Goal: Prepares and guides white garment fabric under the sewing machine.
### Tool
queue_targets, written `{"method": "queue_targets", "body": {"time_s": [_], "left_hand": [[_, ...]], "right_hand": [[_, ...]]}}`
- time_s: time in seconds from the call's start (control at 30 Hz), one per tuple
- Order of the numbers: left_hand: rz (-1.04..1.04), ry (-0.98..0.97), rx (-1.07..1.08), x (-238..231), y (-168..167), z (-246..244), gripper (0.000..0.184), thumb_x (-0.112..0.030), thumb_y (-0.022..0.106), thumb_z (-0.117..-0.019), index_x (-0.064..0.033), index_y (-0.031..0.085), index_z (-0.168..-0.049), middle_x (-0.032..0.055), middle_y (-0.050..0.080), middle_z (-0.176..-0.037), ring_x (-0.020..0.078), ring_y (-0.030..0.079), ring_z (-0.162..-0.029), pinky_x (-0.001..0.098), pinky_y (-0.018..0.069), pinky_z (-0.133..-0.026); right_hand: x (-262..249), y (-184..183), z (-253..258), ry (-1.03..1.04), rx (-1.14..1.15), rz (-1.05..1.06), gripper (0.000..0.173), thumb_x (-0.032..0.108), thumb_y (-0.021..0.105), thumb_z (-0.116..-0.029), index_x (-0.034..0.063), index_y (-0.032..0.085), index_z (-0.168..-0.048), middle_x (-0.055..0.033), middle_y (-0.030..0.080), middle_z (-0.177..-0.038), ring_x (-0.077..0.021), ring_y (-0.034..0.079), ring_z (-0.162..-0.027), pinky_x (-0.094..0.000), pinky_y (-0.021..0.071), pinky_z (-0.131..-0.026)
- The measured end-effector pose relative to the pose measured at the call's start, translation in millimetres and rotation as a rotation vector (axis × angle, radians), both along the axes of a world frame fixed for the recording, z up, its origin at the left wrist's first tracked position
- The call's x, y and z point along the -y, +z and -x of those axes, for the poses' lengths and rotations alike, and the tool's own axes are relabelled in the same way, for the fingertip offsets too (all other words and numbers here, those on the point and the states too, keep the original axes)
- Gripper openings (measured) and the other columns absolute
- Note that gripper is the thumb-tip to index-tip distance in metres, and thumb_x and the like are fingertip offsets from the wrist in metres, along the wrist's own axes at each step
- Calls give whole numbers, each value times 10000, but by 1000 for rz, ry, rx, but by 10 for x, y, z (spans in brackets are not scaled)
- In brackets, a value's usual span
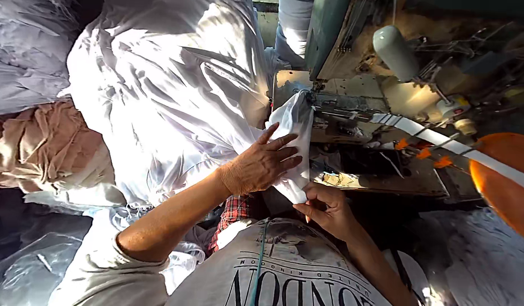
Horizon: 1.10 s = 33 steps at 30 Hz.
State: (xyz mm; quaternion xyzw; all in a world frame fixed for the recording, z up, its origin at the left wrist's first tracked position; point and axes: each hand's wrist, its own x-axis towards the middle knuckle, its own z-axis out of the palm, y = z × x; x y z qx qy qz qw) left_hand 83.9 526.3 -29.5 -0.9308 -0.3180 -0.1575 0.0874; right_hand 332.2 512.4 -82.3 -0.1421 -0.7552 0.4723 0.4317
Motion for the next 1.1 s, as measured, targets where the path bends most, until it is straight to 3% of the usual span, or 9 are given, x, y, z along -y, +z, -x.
{"method": "queue_targets", "body": {"time_s": [0.1,0.23,0.37,0.43,0.5,0.57,0.63,0.83,1.1], "left_hand": [[101,1,-24,-6,60,61,251,-165,513,-1001,-81,732,-913,52,609,-695,272,649,-780,599,392,-1078],[231,-32,171,157,227,223,258,-219,535,-914,-115,657,-712,-21,588,-652,131,595,-699,389,468,-865],[140,51,221,303,232,139,361,-419,556,-939,-122,680,-777,-4,627,-713,150,635,-751,434,483,-919],[96,85,145,297,134,-5,675,-700,472,-939,-94,726,-1095,110,709,-1111,293,662,-1105,616,381,-1102],[80,74,62,173,-78,-81,684,-687,477,-942,-89,682,-1203,164,622,-1382,393,522,-1361,702,286,-1142],[-40,146,124,-63,-331,3,259,-252,604,-927,-53,725,-1040,189,641,-1359,438,511,-1372,749,316,-1093],[-181,283,228,-266,-440,177,153,-61,592,-946,-48,745,-937,181,669,-1308,459,516,-1352,784,262,-1091],[-429,268,330,-391,-114,362,207,-67,489,-1007,-38,643,-873,173,717,-1056,344,675,-1076,562,437,-1057],[-495,269,241,-296,-9,426,229,-56,461,-1028,-74,610,-856,139,719,-1027,319,656,-1091,533,387,-1087]], "right_hand": [[4,-55,-24,-45,17,13,189,123,720,-950,-46,656,-896,-72,654,-901,12,583,-722,-122,507,-643],[-10,-50,-11,-56,74,135,192,105,693,-946,-57,683,-1047,-17,693,-856,41,597,-692,-127,517,-634],[-22,-72,32,-81,140,46,158,86,648,-958,-51,727,-962,-77,687,-866,5,619,-722,-129,533,-664],[-28,-35,22,-140,117,-34,210,145,674,-976,-36,713,-877,-94,679,-849,-34,617,-721,-151,525,-668],[8,52,-64,-131,24,-75,250,187,644,-1009,-10,684,-860,-79,693,-876,-39,653,-751,-168,565,-702],[51,175,-193,-65,-73,-74,245,229,594,-1047,42,647,-898,-31,681,-860,-27,664,-762,-171,578,-708],[68,248,-301,-35,-114,-73,224,228,592,-1048,59,629,-906,-13,672,-883,-18,667,-812,-162,576,-743],[77,106,-336,-110,-89,-44,245,219,625,-1031,40,645,-865,-44,670,-1013,-16,656,-841,-131,565,-723],[8,0,-330,-178,-80,-28,172,220,640,-1018,61,672,-958,-13,680,-964,9,650,-782,-115,560,-697]]}}
